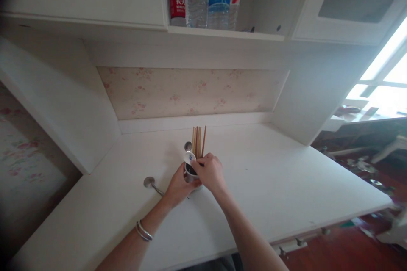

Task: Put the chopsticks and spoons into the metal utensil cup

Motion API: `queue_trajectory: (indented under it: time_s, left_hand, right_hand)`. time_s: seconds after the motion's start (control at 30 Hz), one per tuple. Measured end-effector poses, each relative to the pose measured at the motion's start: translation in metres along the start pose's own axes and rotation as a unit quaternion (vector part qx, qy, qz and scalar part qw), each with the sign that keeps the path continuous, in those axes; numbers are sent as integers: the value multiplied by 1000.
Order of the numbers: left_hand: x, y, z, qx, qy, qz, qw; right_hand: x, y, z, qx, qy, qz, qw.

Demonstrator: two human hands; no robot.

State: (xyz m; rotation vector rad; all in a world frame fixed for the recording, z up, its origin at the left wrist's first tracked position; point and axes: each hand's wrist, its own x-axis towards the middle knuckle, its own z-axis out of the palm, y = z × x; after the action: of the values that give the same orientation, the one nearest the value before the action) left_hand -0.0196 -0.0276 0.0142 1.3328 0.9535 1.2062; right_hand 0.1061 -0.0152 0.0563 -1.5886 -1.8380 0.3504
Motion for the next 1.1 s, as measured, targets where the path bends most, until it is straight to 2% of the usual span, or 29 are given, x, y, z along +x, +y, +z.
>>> queue_trajectory:
  time_s: [0.17,0.37,0.57,0.67,0.73,0.83,0.93,1.0,1.1]
  left_hand:
    - [1,-7,-2,24,0,30,999]
    - [3,-9,-4,19,-18,31,999]
    - [4,-7,-10,-3,-31,22,999]
    - [5,-9,-15,7,-37,25,999]
    - [6,-11,-17,27,-31,35,999]
    - [6,-12,-20,56,-34,56,996]
    - [0,-7,-29,107,-24,56,992]
    - [-10,-2,-41,183,13,25,983]
    - [-28,9,-67,352,54,-41,933]
  right_hand:
    - [-4,-3,5,-39,25,20,999]
    - [-5,1,6,8,36,45,998]
    - [-13,11,6,141,86,34,986]
    - [-21,20,15,228,42,15,973]
    - [-24,24,24,292,3,8,956]
    - [-25,26,35,371,-17,14,928]
    - [-25,25,40,404,-25,18,914]
    - [-26,26,41,403,-28,27,914]
    - [-27,28,40,398,-28,45,916]
